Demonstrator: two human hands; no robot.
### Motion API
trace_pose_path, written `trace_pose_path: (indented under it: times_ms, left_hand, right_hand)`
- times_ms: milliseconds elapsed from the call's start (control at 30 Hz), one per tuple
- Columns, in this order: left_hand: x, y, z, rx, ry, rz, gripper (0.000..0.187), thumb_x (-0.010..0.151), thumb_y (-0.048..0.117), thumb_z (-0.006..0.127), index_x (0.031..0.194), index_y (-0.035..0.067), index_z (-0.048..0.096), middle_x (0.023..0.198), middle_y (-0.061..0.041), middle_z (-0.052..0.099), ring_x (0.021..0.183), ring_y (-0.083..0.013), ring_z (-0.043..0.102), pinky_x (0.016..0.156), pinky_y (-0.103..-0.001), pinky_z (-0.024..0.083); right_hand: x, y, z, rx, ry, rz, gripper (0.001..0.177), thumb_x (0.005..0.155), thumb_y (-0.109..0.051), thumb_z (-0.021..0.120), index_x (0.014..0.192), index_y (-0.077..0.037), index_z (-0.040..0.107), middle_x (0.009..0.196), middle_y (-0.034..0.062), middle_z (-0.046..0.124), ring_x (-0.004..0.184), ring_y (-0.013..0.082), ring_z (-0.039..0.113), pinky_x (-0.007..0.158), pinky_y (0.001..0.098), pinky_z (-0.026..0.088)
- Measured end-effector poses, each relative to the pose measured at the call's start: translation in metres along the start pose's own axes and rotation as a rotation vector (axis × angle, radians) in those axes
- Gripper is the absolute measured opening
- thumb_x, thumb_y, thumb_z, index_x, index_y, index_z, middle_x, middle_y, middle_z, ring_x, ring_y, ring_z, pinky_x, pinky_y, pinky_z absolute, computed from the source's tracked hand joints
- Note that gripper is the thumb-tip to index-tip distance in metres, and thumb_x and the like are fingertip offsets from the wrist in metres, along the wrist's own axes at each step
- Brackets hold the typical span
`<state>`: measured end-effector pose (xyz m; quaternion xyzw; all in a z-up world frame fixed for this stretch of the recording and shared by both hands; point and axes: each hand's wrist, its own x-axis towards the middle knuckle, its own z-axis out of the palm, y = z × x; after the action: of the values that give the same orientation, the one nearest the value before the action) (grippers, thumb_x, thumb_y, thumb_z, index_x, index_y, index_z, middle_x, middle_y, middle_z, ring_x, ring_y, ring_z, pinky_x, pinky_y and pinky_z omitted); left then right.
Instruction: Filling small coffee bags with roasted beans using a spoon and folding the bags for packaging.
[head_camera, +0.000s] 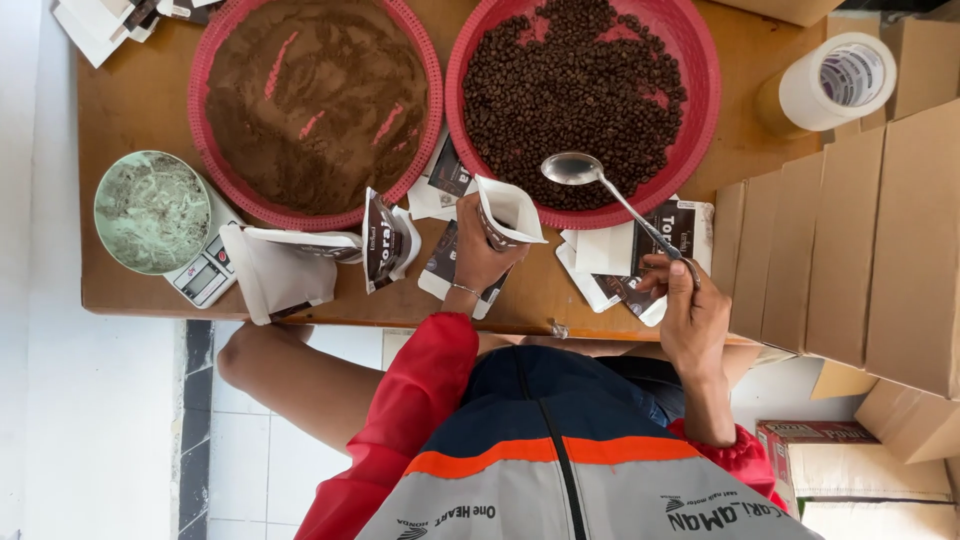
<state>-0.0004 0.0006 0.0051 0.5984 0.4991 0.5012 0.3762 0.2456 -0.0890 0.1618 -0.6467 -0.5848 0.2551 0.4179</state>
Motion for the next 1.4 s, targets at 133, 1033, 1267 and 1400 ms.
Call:
trace_pose_path:
  times_ms: [133, 1033, 1267, 1400]
  left_hand:
    - [-0.002, -0.007, 0.001, 0.030, 0.004, 0.035, 0.084, 0.071, 0.032, 0.087, 0.137, 0.009, 0.039, 0.123, -0.011, 0.041, 0.117, -0.0379, 0.050, 0.097, -0.064, 0.047]
    - [-0.005, -0.005, -0.002, 0.089, 0.026, 0.061, 0.084, 0.069, 0.033, 0.090, 0.132, 0.007, 0.041, 0.118, -0.011, 0.044, 0.114, -0.0379, 0.054, 0.094, -0.059, 0.051]
    - [-0.006, -0.007, 0.000, 0.073, 0.032, 0.052, 0.085, 0.066, 0.027, 0.091, 0.133, 0.007, 0.042, 0.120, -0.011, 0.044, 0.114, -0.0385, 0.055, 0.090, -0.060, 0.054]
    - [-0.005, 0.001, -0.001, 0.030, 0.051, 0.048, 0.084, 0.068, 0.033, 0.091, 0.132, 0.006, 0.042, 0.119, -0.012, 0.044, 0.113, -0.0392, 0.056, 0.089, -0.061, 0.054]
  right_hand:
    - [0.000, 0.007, 0.000, -0.013, -0.010, 0.025, 0.038, 0.117, -0.014, 0.038, 0.109, -0.005, 0.075, 0.073, 0.0059, 0.072, 0.062, 0.0177, 0.060, 0.066, 0.0299, 0.048]
    - [-0.057, 0.043, 0.012, 0.210, 0.160, 0.249, 0.043, 0.118, -0.017, 0.035, 0.109, 0.001, 0.072, 0.073, 0.0104, 0.068, 0.064, 0.0152, 0.057, 0.057, 0.0237, 0.047]
    - [-0.084, 0.041, 0.017, 0.249, 0.208, 0.296, 0.042, 0.118, -0.016, 0.036, 0.108, 0.003, 0.073, 0.071, 0.0134, 0.067, 0.063, 0.0171, 0.056, 0.057, 0.0262, 0.047]
    - [-0.080, 0.025, 0.021, 0.241, 0.177, 0.278, 0.042, 0.118, -0.016, 0.037, 0.108, 0.004, 0.072, 0.072, 0.0144, 0.066, 0.063, 0.0179, 0.055, 0.058, 0.0273, 0.047]
